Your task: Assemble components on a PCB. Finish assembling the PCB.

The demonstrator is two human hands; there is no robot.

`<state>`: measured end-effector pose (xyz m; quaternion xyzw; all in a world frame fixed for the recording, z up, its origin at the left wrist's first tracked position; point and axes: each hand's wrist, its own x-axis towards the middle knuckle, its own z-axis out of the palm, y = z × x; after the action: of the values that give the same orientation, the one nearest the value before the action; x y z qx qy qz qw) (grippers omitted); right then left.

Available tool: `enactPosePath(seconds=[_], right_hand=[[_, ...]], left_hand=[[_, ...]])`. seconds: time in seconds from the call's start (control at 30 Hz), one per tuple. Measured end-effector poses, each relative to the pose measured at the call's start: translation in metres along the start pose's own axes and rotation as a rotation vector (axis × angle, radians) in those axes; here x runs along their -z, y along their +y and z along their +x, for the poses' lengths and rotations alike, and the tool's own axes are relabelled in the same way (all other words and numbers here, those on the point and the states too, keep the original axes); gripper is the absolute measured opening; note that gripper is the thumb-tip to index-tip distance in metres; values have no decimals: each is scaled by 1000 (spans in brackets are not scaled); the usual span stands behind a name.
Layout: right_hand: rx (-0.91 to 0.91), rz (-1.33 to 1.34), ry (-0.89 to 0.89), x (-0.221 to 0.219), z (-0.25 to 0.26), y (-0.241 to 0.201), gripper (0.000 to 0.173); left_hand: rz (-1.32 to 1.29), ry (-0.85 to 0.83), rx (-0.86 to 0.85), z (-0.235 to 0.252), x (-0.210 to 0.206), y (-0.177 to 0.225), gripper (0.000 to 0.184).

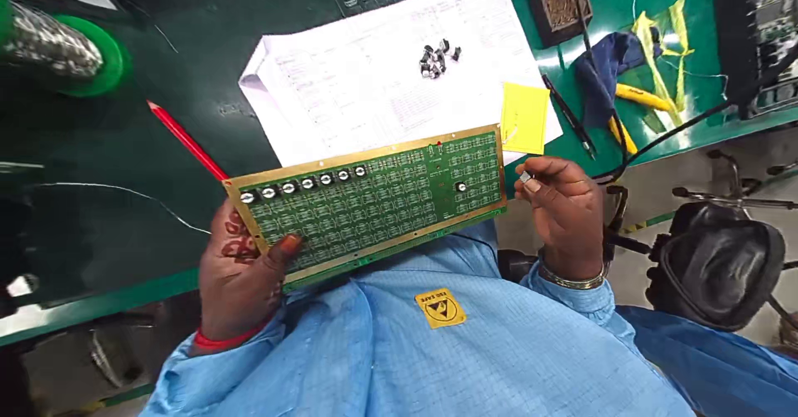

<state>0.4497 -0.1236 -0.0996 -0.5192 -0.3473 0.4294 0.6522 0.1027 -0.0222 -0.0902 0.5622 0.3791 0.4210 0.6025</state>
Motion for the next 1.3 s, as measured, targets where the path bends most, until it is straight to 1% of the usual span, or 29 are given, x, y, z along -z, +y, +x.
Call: enactPosePath(seconds=[0.17,0.27,0.37,0.6,0.7,0.83,1.13,1.3], right_hand=[[3,23,-41,-9,1,6,18],[16,-23,-46,-13,2,7,23],[37,-110,-50,-17,1,6,23],[178,-280,-46,-26,-3,11,26],[212,-313,-43,-28,-4,13,31],[213,-338,-44,-30,-5,12,38],[266,-450,-45,-31,-5,15,44],[272,-480,-38,-32,-4,14,44]], left_hand=[[-6,-2,-2,1,-2,2,62],[1,-1,-3,1,-2,2,61],[-1,-2,0,1,-2,2,62],[15,-20,-26,1,0,1,61],[18,-19,-38,1,0,0,61],[18,-15,-36,1,-1,0,62],[6,-16,-25,1,-1,0,62],[15,-20,-18,1,0,1,62]])
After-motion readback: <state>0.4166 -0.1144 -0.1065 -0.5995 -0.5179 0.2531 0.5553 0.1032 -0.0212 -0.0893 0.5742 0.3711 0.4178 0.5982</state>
